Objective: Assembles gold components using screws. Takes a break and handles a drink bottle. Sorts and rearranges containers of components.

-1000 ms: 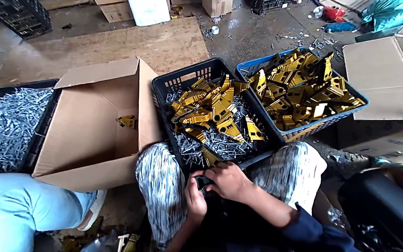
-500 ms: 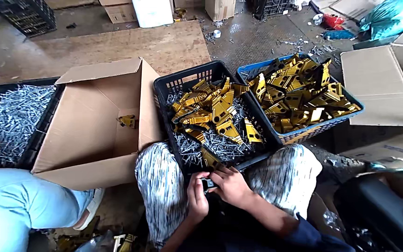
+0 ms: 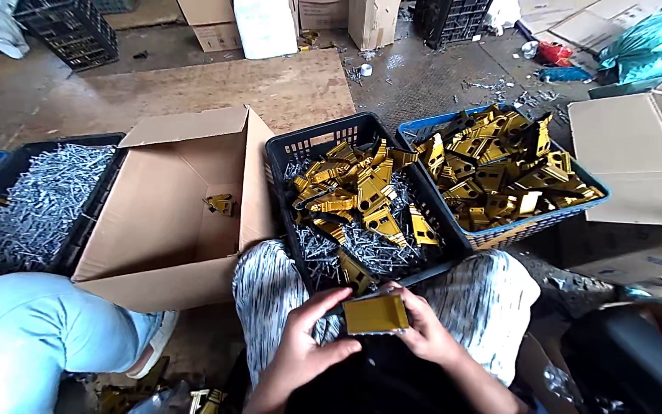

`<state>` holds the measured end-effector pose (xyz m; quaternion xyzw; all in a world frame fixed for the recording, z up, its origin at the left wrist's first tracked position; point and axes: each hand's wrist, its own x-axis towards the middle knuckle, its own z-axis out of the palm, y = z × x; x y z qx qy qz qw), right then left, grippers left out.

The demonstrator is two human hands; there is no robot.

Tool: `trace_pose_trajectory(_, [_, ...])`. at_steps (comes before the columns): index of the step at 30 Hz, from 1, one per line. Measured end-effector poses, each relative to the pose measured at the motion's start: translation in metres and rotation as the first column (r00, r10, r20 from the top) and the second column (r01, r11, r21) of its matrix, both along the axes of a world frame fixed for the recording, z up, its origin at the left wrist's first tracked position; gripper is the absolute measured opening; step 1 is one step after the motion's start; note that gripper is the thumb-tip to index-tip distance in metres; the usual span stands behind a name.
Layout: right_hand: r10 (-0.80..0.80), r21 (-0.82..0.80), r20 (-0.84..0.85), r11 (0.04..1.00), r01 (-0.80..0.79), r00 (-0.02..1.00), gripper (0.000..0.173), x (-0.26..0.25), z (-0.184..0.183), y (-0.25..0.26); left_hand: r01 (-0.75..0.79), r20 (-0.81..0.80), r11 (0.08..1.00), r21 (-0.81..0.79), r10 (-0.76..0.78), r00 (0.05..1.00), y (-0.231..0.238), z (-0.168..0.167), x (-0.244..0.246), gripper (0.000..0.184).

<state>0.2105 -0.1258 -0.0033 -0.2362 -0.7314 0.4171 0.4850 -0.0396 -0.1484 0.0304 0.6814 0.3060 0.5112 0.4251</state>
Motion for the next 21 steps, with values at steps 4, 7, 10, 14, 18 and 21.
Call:
trace_pose_trajectory(4, [0.030,-0.018,0.062,0.999,-0.029,0.998,0.040,-0.003,-0.001,-0.003,-0.116,-0.278,0.986,0.120,0.145,0.950,-0.006,0.014,0.012,0.059])
trace_pose_trajectory(7, [-0.042,-0.007,0.241,0.999,0.045,0.970,0.045,0.000,0.002,-0.003,-0.195,-0.431,0.976,0.095,0.217,0.876,-0.008,0.010,0.017,0.051])
trace_pose_trajectory(10, [-0.166,0.050,0.271,0.986,0.158,0.948,0.054,0.000,0.006,-0.004,-0.197,-0.265,0.973,-0.121,0.160,0.951,-0.009,-0.006,0.023,0.046])
trace_pose_trajectory(14, [-0.218,0.046,0.218,0.976,0.213,0.951,0.036,-0.001,0.007,-0.006,-0.154,-0.086,0.936,-0.316,0.134,0.987,-0.017,-0.027,0.031,0.044])
trace_pose_trajectory(18, [-0.236,-0.028,0.264,0.967,0.252,0.935,0.019,-0.007,0.004,-0.011,-0.206,-0.104,0.882,-0.423,0.178,0.978,-0.024,-0.036,0.038,0.045])
trace_pose_trajectory(21, [-0.251,-0.089,0.324,0.952,0.294,0.912,0.021,-0.012,0.000,-0.017,-0.230,-0.113,0.847,-0.480,0.200,0.973,-0.026,-0.046,0.040,0.047])
